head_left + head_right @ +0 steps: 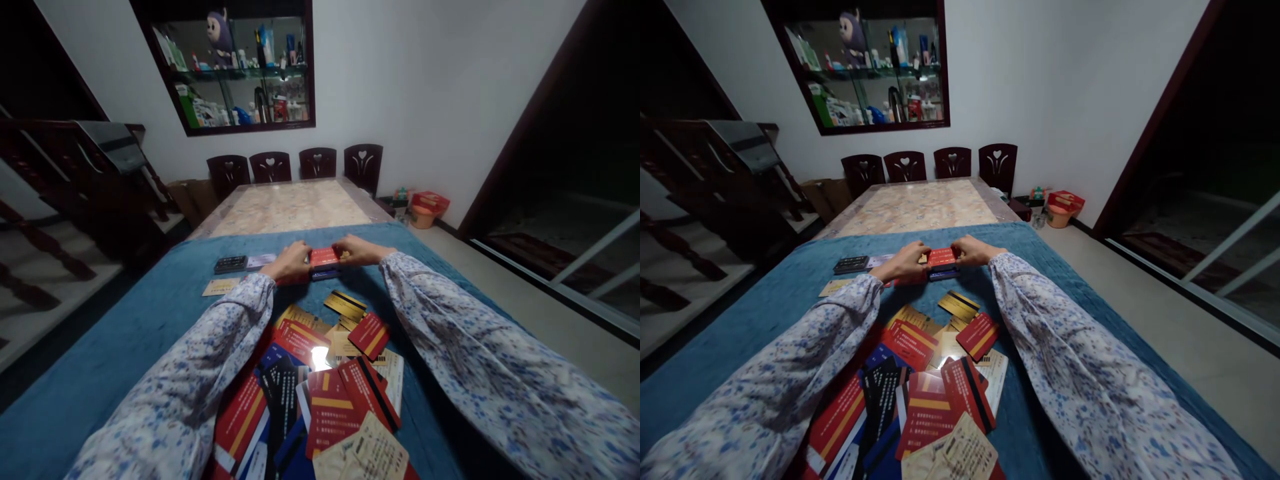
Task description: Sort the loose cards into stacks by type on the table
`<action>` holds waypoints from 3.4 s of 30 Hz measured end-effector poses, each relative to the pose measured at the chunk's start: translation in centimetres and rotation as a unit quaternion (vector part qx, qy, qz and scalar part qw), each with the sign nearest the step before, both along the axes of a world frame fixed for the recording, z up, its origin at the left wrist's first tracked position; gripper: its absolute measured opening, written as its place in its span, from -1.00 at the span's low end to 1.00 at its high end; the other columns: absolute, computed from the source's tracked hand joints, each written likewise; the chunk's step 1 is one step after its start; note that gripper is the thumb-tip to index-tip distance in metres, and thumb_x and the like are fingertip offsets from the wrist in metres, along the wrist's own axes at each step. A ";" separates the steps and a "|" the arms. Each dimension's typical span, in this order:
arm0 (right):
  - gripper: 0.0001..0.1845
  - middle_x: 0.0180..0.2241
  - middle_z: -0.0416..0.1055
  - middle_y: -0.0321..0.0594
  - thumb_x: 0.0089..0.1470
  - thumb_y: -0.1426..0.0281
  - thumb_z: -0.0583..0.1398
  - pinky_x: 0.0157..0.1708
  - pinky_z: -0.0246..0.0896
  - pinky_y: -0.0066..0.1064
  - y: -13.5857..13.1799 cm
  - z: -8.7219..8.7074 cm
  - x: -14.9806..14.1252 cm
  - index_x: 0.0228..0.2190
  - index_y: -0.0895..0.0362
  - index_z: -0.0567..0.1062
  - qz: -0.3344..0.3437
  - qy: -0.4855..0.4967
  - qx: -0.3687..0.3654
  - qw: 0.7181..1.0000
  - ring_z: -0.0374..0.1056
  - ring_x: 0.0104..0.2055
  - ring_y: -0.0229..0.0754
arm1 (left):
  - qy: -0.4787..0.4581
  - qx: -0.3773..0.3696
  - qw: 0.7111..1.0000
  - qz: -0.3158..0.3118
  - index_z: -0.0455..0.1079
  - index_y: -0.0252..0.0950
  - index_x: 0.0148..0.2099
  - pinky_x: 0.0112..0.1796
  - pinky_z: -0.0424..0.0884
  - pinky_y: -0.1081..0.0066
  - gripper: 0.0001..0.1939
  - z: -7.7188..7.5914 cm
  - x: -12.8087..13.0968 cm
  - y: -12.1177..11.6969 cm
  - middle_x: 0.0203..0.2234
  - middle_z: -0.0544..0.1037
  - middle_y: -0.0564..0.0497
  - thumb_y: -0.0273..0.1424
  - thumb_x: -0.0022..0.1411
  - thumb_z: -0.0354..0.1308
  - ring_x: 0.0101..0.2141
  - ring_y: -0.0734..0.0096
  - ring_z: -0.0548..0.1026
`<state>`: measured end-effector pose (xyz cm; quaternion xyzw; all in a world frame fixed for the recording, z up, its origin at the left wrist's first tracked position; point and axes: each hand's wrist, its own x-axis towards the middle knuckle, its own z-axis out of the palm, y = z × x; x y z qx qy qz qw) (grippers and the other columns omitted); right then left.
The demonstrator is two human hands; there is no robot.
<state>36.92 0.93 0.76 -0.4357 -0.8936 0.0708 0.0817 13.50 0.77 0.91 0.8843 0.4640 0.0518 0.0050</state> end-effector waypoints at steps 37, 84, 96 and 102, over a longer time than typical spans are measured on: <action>-0.59 -0.14 0.64 -0.18 0.04 0.36 0.33 -0.32 0.24 -0.54 4.7 -0.9 -1.3 -0.03 0.12 0.62 -0.126 -0.085 -0.110 0.982 0.54 -0.14 -0.15 | 0.112 -0.042 0.993 0.015 0.60 -0.33 -0.09 0.04 0.49 0.15 -0.76 0.1 1.9 3.5 0.03 0.61 -0.24 -0.42 0.21 0.20 0.09 -0.05 0.50; -0.65 -0.08 0.66 -0.10 0.15 0.42 0.25 -0.20 0.24 -0.50 3.8 -0.6 -1.5 -0.05 0.12 0.69 -0.078 -0.135 -0.035 0.987 0.54 -0.06 -0.11 | 0.125 -0.060 0.990 -0.020 0.54 -0.19 0.00 0.19 0.32 -0.05 -0.64 -1.0 1.5 4.6 -0.01 0.59 -0.16 -0.49 0.18 0.10 0.27 -0.08 0.28; -0.58 -0.16 0.67 -0.11 0.12 0.45 0.25 -0.09 0.24 -0.45 2.7 0.2 -0.4 0.03 0.18 0.65 -0.068 -0.096 0.030 0.993 0.51 -0.08 -0.10 | 0.088 -0.014 0.996 -0.025 0.49 -0.23 0.16 0.23 0.26 -0.07 -0.52 -0.5 1.2 3.6 0.22 0.48 -0.20 -0.50 0.19 0.15 0.35 -0.14 0.17; -0.69 -0.14 0.64 -0.08 0.15 0.45 0.22 -0.13 0.17 -0.41 0.8 0.4 0.6 -0.10 0.14 0.68 -0.080 -0.083 0.069 0.991 0.46 -0.08 -0.08 | 0.048 0.032 0.997 -0.059 0.47 -0.29 0.21 0.23 0.21 -0.16 -0.58 -0.8 0.3 1.7 0.23 0.46 -0.27 -0.37 0.36 0.07 0.36 -0.20 0.14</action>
